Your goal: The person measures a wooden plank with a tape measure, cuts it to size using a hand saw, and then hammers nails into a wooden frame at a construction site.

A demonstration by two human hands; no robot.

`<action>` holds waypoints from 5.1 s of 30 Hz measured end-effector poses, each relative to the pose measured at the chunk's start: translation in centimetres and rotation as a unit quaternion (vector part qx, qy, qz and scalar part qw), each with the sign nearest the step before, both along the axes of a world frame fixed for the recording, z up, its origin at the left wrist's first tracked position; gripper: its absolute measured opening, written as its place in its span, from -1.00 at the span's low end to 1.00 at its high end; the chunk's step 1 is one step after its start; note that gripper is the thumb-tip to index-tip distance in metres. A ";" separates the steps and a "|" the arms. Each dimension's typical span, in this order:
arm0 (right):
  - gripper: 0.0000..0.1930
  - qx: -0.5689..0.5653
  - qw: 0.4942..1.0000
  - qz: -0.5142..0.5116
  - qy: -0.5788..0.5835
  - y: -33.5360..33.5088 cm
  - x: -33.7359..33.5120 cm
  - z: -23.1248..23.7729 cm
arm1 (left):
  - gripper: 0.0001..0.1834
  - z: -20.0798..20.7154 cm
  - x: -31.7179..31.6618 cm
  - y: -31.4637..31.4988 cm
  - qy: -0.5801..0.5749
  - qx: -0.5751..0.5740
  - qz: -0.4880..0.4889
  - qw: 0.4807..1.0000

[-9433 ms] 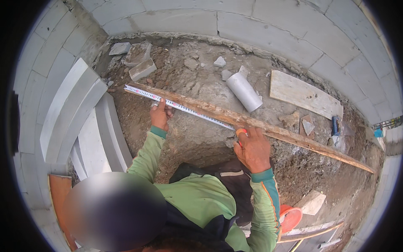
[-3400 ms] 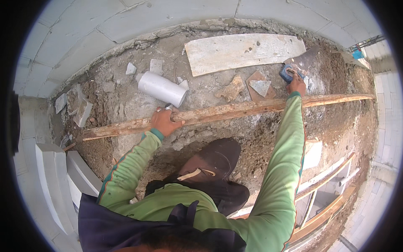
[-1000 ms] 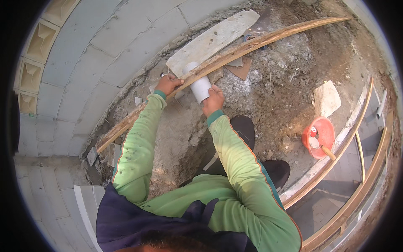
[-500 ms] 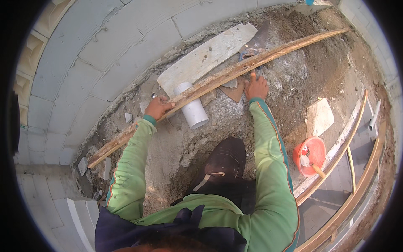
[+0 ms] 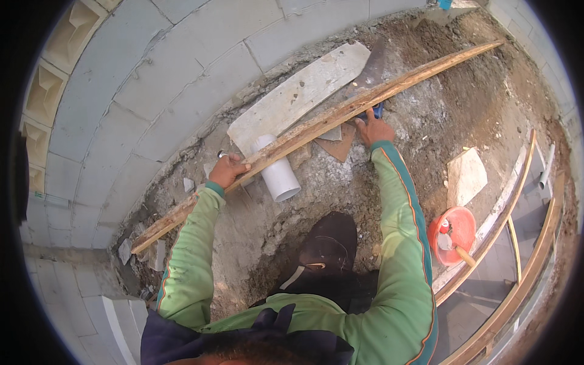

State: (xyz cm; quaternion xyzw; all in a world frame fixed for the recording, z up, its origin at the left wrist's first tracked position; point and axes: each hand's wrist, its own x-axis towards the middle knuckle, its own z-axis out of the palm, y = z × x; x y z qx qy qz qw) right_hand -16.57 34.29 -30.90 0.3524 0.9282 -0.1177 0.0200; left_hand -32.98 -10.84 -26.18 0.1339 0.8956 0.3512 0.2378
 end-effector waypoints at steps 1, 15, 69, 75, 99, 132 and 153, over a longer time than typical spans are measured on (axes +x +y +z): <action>-0.30 -0.023 1.000 -0.001 0.021 0.0 1.0 0.1 | -0.26 -0.3 -0.5 -0.6 0.015 0.002 -0.001 1.000; -0.60 -0.409 0.573 -0.449 0.550 -3.3 19.6 -10.5 | -0.23 1.7 0.7 0.7 0.043 -0.037 -0.010 0.998; -0.80 -0.457 0.802 0.076 0.377 -33.5 23.5 14.5 | -0.08 5.7 3.8 -0.2 0.094 -0.203 -0.061 0.973; -0.80 -0.511 0.785 0.070 0.343 -34.3 16.8 13.9 | -0.07 5.4 3.2 -1.0 0.087 -0.195 -0.058 0.975; -0.79 -0.371 0.867 0.092 0.319 -34.0 29.8 16.7 | -0.67 4.6 4.6 -0.4 0.165 -0.270 -0.155 0.936; -0.80 -0.479 0.793 0.026 0.376 -34.6 19.0 15.1 | -0.68 4.4 3.4 -0.5 0.168 -0.265 -0.150 0.937; -0.50 -0.433 0.838 0.055 0.328 -33.2 14.7 15.1 | -0.68 2.7 3.7 -1.6 0.179 -0.248 -0.150 0.940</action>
